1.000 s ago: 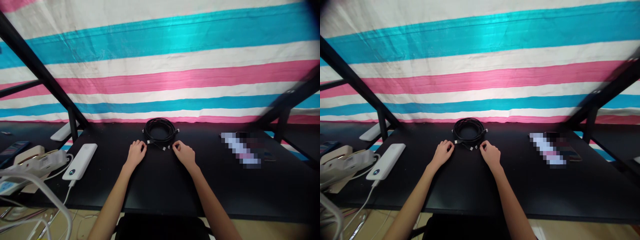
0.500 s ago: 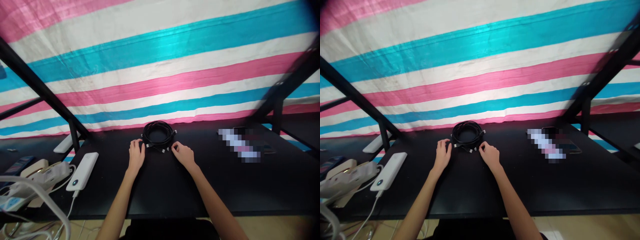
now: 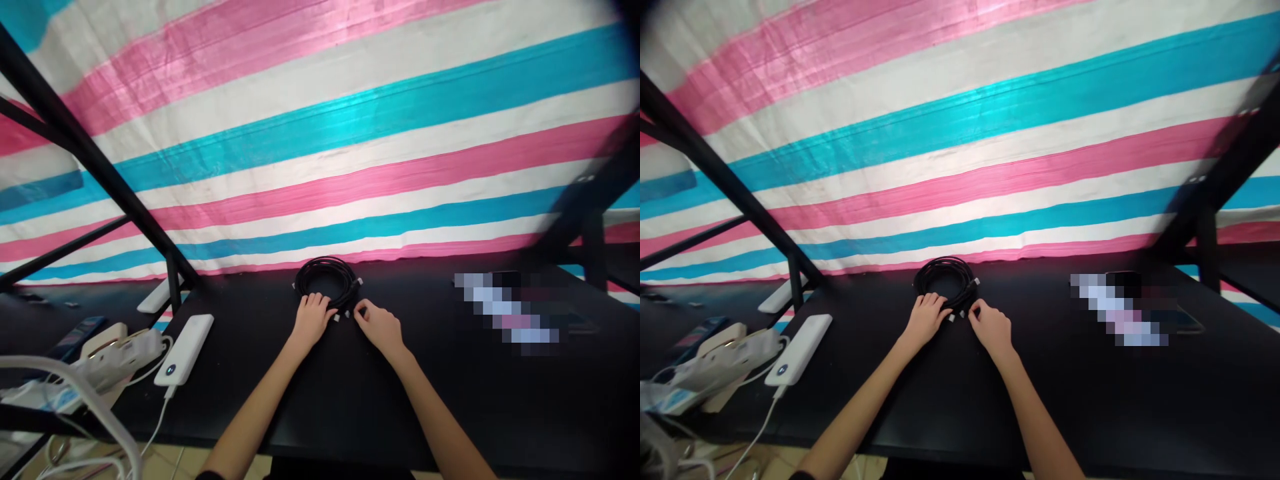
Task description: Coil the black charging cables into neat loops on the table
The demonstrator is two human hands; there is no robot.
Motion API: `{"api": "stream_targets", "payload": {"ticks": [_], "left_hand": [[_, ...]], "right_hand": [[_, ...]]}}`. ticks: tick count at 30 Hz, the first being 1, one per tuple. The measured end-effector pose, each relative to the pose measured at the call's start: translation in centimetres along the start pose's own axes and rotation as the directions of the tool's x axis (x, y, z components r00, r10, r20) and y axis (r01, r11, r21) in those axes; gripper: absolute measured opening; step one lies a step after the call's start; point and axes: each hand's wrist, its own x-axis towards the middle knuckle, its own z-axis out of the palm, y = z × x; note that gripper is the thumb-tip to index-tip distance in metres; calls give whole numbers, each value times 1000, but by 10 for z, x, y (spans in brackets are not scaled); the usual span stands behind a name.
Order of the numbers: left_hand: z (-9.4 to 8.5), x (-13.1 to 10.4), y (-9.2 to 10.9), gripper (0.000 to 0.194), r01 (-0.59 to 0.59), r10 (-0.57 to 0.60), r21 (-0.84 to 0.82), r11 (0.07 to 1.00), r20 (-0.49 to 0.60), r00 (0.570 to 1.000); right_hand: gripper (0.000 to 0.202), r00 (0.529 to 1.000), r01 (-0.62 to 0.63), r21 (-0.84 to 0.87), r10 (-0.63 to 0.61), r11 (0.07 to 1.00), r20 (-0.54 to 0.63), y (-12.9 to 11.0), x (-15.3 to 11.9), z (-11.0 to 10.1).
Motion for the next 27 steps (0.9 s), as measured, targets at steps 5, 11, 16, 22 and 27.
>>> {"api": "stream_targets", "payload": {"ticks": [5, 11, 16, 22, 27], "left_hand": [[-9, -27, -18, 18, 51, -53, 55, 997, 37, 998], [-30, -64, -67, 18, 179, -189, 117, 977, 81, 979], [-43, -85, -110, 18, 326, -344, 171, 930, 93, 934], [-52, -88, -135, 19, 438, -456, 158, 885, 97, 885], [-53, -72, -129, 32, 461, -465, 62, 885, 106, 879]], "right_hand": [[14, 1000, -6, -11, 6, 1000, 22, 0, 1, 0], [16, 999, -4, -22, 5, 1000, 40, 2, 2, 2], [17, 999, -10, -14, 10, 1000, 41, 3, 3, 3], [17, 999, -5, -10, 5, 1000, 42, 2, 3, 3], [18, 999, -5, -21, 6, 1000, 50, 1, 3, 1]]}}
